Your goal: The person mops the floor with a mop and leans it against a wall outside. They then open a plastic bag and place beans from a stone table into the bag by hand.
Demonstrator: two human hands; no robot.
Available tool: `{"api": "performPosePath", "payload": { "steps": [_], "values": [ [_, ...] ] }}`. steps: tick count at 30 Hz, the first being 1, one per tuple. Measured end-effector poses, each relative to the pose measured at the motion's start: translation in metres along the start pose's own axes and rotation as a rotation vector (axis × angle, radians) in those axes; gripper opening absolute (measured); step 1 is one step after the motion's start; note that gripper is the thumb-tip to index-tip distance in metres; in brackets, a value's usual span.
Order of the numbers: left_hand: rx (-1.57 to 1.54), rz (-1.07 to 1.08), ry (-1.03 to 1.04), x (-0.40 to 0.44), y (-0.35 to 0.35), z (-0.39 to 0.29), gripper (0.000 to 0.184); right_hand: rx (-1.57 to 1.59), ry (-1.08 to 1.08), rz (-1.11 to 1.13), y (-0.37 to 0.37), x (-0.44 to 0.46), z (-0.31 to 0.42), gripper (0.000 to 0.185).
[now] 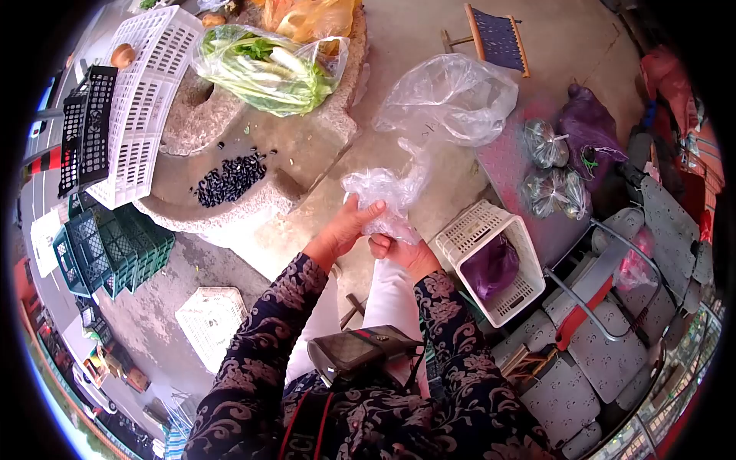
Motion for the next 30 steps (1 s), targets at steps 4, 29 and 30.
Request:
{"api": "performPosePath", "payload": {
  "steps": [4, 29, 30],
  "values": [
    [-0.041, -0.170, 0.297, -0.045, -0.085, -0.007, 0.027, -0.383, 0.081, -0.179, -0.004, 0.035, -0.086, 0.024],
    [-0.066, -0.306, 0.325, -0.139, -0.337, 0.178, 0.015, -2.007, 1.014, -0.297, -0.365, -0.014, -0.484, 0.046],
    [-0.030, -0.335, 0.333, -0.141, -0.343, 0.174, 0.015, -1.839, 1.189, -0.361, -0.367, -0.029, -0.496, 0.060]
  ]
}}
Point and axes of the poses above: each hand's wrist, its own x-axis towards the middle knuckle, its own y-axis out of the palm, z = x × y, the point moved 7 cm from there along x, towards the middle knuckle, and after that the axes turned 3 degrees about x, right-handed, at the moved point
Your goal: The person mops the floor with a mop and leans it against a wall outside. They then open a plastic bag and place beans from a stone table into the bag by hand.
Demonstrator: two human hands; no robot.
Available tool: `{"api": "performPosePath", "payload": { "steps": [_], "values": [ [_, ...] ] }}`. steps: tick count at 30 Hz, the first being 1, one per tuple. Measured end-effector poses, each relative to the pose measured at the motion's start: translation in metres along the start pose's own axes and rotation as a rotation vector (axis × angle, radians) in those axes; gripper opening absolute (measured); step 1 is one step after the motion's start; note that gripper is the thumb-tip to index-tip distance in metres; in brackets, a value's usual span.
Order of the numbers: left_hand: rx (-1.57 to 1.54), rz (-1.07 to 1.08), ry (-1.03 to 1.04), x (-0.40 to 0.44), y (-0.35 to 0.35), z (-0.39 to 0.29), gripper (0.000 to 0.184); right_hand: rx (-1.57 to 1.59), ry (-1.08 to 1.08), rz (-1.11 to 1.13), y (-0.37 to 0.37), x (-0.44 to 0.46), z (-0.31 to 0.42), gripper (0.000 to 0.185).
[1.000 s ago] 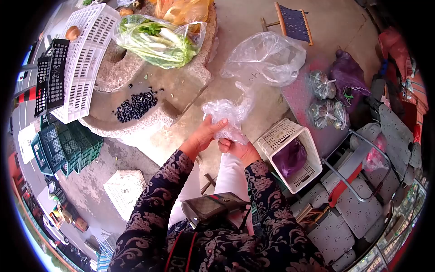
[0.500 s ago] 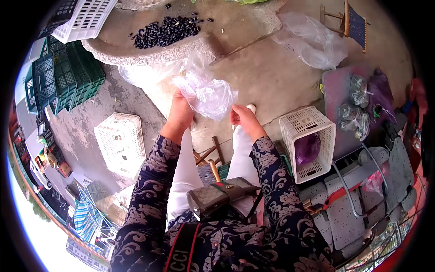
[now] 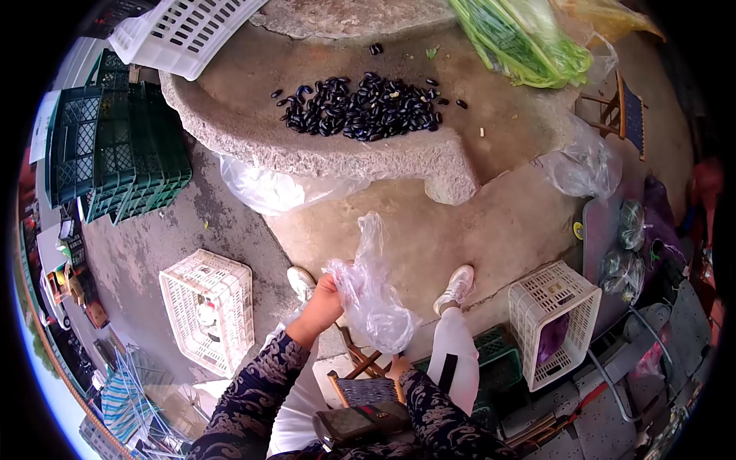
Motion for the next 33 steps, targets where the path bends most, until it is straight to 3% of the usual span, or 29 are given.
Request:
{"api": "performPosePath", "payload": {
  "steps": [1, 3, 5, 8, 11, 13, 19, 22, 25, 26, 27, 29, 33],
  "values": [
    [0.043, -0.020, 0.009, 0.004, -0.007, -0.001, 0.014, 0.033, -0.040, -0.041, 0.015, 0.002, 0.000, 0.066],
    [-0.007, -0.069, 0.049, 0.016, -0.019, 0.011, 0.012, -0.151, -0.063, 0.072, 0.039, 0.013, -0.001, 0.051],
    [-0.102, -0.132, 0.029, 0.028, -0.029, 0.028, 0.012, -0.149, -0.068, -0.027, 0.036, 0.017, -0.004, 0.030],
    [-0.094, -0.147, 0.060, 0.038, -0.030, 0.032, 0.012, -0.315, -0.252, -0.024, 0.027, 0.023, 0.011, 0.022],
    [-0.035, -0.145, 0.104, 0.035, -0.025, 0.018, 0.013, -0.342, -0.630, -0.057, -0.007, 0.003, 0.064, 0.022],
    [-0.020, -0.149, 0.138, 0.027, -0.026, 0.005, 0.013, -0.373, -0.650, 0.035, -0.042, -0.003, 0.095, 0.029],
    [-0.109, -0.198, 0.265, 0.002, -0.051, -0.009, 0.012, -0.008, -0.870, -0.156, -0.146, -0.025, 0.168, 0.034],
    [-0.134, -0.215, 0.319, -0.007, -0.060, -0.011, 0.014, -0.080, -0.840, 0.182, -0.143, -0.020, 0.187, 0.040],
    [-0.178, -0.237, 0.341, -0.013, -0.061, -0.007, 0.018, -0.110, -0.688, 0.262, -0.148, -0.012, 0.179, 0.043],
    [-0.201, -0.251, 0.341, -0.014, -0.061, -0.005, 0.019, -0.030, -0.732, 0.459, -0.144, -0.014, 0.180, 0.043],
    [-0.198, -0.259, 0.350, -0.015, -0.060, -0.004, 0.021, -0.095, -0.733, 0.497, -0.147, -0.011, 0.175, 0.043],
    [-0.186, -0.259, 0.389, -0.006, -0.062, 0.002, 0.023, -0.227, -0.733, 0.544, -0.165, -0.007, 0.172, 0.043],
    [-0.151, -0.229, 0.460, 0.014, -0.066, 0.023, 0.027, 0.030, -0.848, 0.366, -0.179, 0.053, 0.154, 0.043]
  ]
}}
Point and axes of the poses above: each hand's wrist, its own x-axis towards the middle knuckle, its own y-axis out of the palm, z = x × y, the point moved 7 cm from there along x, towards the middle knuckle, and after that the axes turned 3 degrees about x, right-handed, at the moved point
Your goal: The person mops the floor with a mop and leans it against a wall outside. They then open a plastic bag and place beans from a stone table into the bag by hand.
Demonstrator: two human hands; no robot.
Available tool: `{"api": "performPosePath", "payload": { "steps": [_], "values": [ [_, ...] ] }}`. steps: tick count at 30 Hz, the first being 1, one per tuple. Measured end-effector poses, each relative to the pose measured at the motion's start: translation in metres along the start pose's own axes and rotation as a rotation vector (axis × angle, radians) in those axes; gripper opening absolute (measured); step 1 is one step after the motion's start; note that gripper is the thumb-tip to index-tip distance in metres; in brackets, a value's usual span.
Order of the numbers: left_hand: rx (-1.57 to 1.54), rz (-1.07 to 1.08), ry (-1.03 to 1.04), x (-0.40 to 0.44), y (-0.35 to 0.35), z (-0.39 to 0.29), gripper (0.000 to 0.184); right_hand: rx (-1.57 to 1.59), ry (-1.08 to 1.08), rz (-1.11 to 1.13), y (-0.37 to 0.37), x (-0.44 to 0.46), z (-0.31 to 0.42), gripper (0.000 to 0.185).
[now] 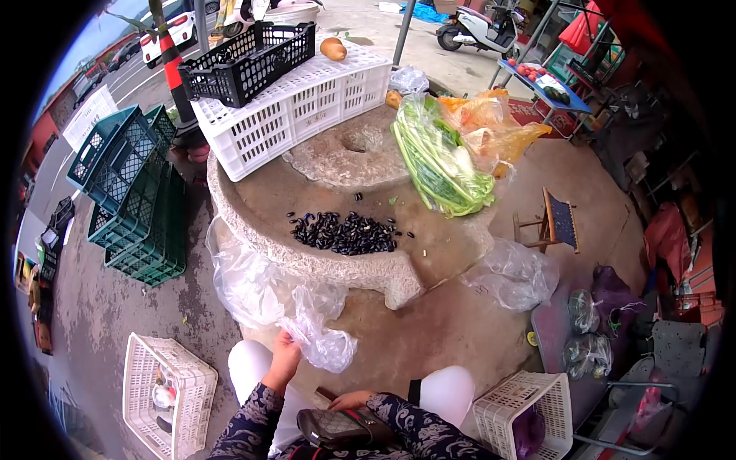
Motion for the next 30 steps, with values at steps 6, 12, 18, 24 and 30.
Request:
{"api": "performPosePath", "payload": {
  "steps": [6, 12, 18, 24, 30],
  "values": [
    [0.014, -0.011, 0.028, -0.010, -0.006, 0.028, 0.027, 0.175, 0.187, -0.156, -0.024, 0.002, -0.034, 0.032],
    [0.001, 0.040, 0.137, -0.044, 0.005, 0.006, 0.025, 0.102, -0.160, -1.004, -0.117, -0.073, 0.040, 0.028],
    [0.074, 0.049, 0.243, -0.085, 0.003, -0.017, 0.030, 0.381, -0.589, -1.033, -0.063, -0.174, 0.150, 0.032],
    [0.169, 0.043, 0.372, -0.111, -0.002, -0.032, 0.030, 0.450, -0.806, -0.969, 0.035, -0.199, 0.226, 0.041],
    [0.436, 0.173, 0.497, -0.103, 0.001, -0.036, 0.046, 0.222, -0.815, -0.987, 0.045, -0.161, 0.267, 0.044]
  ]
}}
Point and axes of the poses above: each hand's wrist, its own x-axis towards the middle knuckle, its own y-axis out of the palm, z = x × y, the point moved 7 cm from there along x, towards the middle knuckle, and after that the axes turned 3 degrees about x, right-handed, at the moved point
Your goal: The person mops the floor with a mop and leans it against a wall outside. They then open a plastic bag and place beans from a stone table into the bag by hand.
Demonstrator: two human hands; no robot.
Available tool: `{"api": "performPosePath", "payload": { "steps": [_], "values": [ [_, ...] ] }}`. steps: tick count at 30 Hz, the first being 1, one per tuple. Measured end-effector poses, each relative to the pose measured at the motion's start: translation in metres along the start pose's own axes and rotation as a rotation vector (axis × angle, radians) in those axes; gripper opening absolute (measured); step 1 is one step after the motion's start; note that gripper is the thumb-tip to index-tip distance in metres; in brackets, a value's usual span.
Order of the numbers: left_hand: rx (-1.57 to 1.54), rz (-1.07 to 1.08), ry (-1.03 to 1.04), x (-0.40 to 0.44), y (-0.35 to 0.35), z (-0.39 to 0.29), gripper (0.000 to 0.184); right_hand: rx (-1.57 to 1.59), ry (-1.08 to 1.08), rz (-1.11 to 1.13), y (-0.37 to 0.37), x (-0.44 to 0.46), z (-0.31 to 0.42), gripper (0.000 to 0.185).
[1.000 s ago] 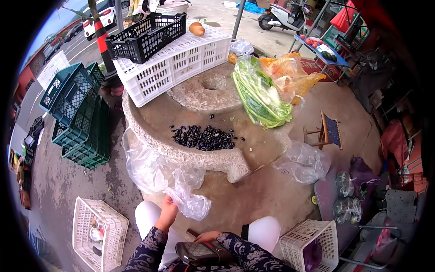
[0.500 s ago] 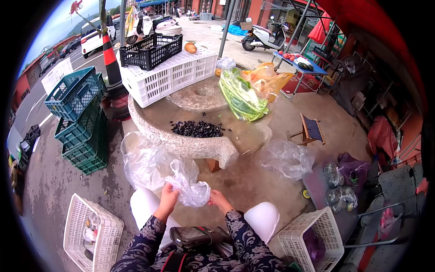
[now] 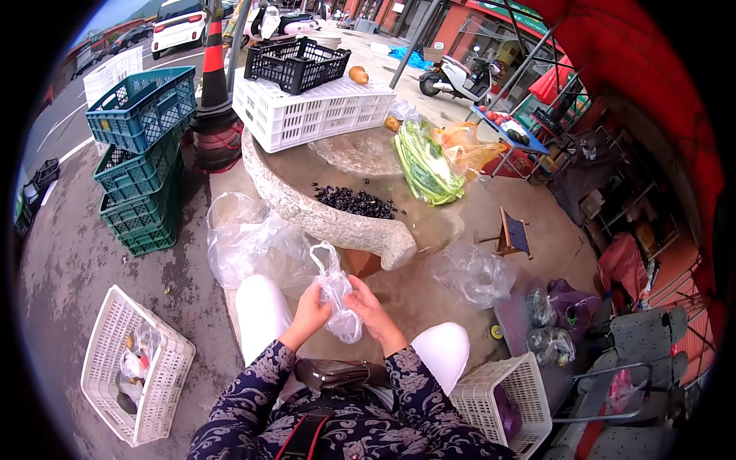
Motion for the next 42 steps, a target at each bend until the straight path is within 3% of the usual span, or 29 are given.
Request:
{"api": "performPosePath", "payload": {
  "steps": [2, 3, 6, 9, 12, 14, 16, 18, 20, 21, 25, 28, 31, 33, 36, 37, 40, 41, 42],
  "values": [
    [0.111, 0.047, 0.232, 0.015, -0.002, -0.017, 0.053, -0.208, -0.042, 0.089, 0.011, 0.018, -0.006, 0.043],
    [0.125, 0.151, 0.269, 0.024, -0.001, -0.017, 0.064, -0.142, 0.053, 0.047, 0.005, 0.027, -0.015, 0.043],
    [-0.147, 0.251, 0.170, 0.064, -0.007, -0.017, 0.070, -0.683, -0.084, -0.177, -0.008, 0.050, 0.019, 0.040],
    [-0.104, 0.012, 0.211, 0.119, -0.018, -0.016, 0.063, -1.148, -0.502, -0.326, 0.002, 0.079, 0.071, 0.034],
    [-0.469, -0.138, 0.055, 0.176, -0.025, -0.004, 0.040, -1.194, -0.764, -0.400, 0.019, 0.115, 0.108, 0.028],
    [-0.704, -0.144, 0.001, 0.208, -0.036, 0.017, 0.015, -1.156, -0.763, -0.381, 0.023, 0.139, 0.115, 0.029],
    [-0.852, -0.294, 0.016, 0.230, -0.060, 0.040, 0.007, -1.127, -0.716, -0.369, 0.010, 0.160, 0.114, 0.030],
    [-0.985, -0.488, -0.116, 0.242, -0.090, 0.075, 0.008, -1.094, -0.624, -0.355, -0.012, 0.181, 0.109, 0.031],
    [-1.030, -0.604, -0.096, 0.250, -0.123, 0.090, 0.009, -0.780, -0.441, -0.422, -0.050, 0.201, 0.104, 0.025],
    [-1.028, -0.604, -0.092, 0.252, -0.132, 0.089, 0.008, -0.544, -0.447, -0.411, -0.079, 0.220, 0.087, 0.018],
    [-0.714, -0.572, -0.012, 0.257, -0.143, 0.086, 0.012, 0.163, -0.272, -0.430, -0.112, 0.257, 0.096, 0.010],
    [-0.538, -0.418, -0.005, 0.256, -0.134, 0.067, 0.037, 0.317, -0.212, -0.383, -0.099, 0.278, 0.109, 0.016],
    [0.055, -0.477, 0.156, 0.250, -0.144, 0.040, 0.069, 0.073, -0.276, -0.324, -0.083, 0.295, 0.119, 0.015],
    [0.371, -0.513, 0.331, 0.240, -0.152, 0.004, 0.074, -0.145, -0.328, -0.340, -0.060, 0.299, 0.129, 0.015],
    [0.622, -0.556, 0.455, 0.233, -0.155, -0.033, 0.086, -0.359, -0.403, -0.118, -0.007, 0.305, 0.132, 0.014],
    [0.680, -0.575, 0.477, 0.232, -0.155, -0.037, 0.090, -0.522, -0.536, -0.016, 0.015, 0.306, 0.138, 0.013],
    [0.296, -0.497, 0.010, 0.243, -0.162, 0.009, 0.096, -0.801, -0.670, 0.303, 0.073, 0.294, 0.146, 0.018],
    [0.343, -0.464, -0.097, 0.243, -0.167, 0.013, 0.067, -0.891, -0.609, 0.374, 0.084, 0.293, 0.144, 0.025],
    [0.450, -0.519, -0.093, 0.240, -0.175, 0.019, 0.053, -1.004, -0.592, 0.367, 0.094, 0.292, 0.146, 0.028]
  ]
}}
Point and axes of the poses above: each hand's wrist, its own x-axis towards the middle knuckle, its own y-axis out of the palm, z = x × y, the point moved 7 cm from there along x, towards the middle knuckle, and after that the axes turned 3 degrees about x, right-handed, at the moved point
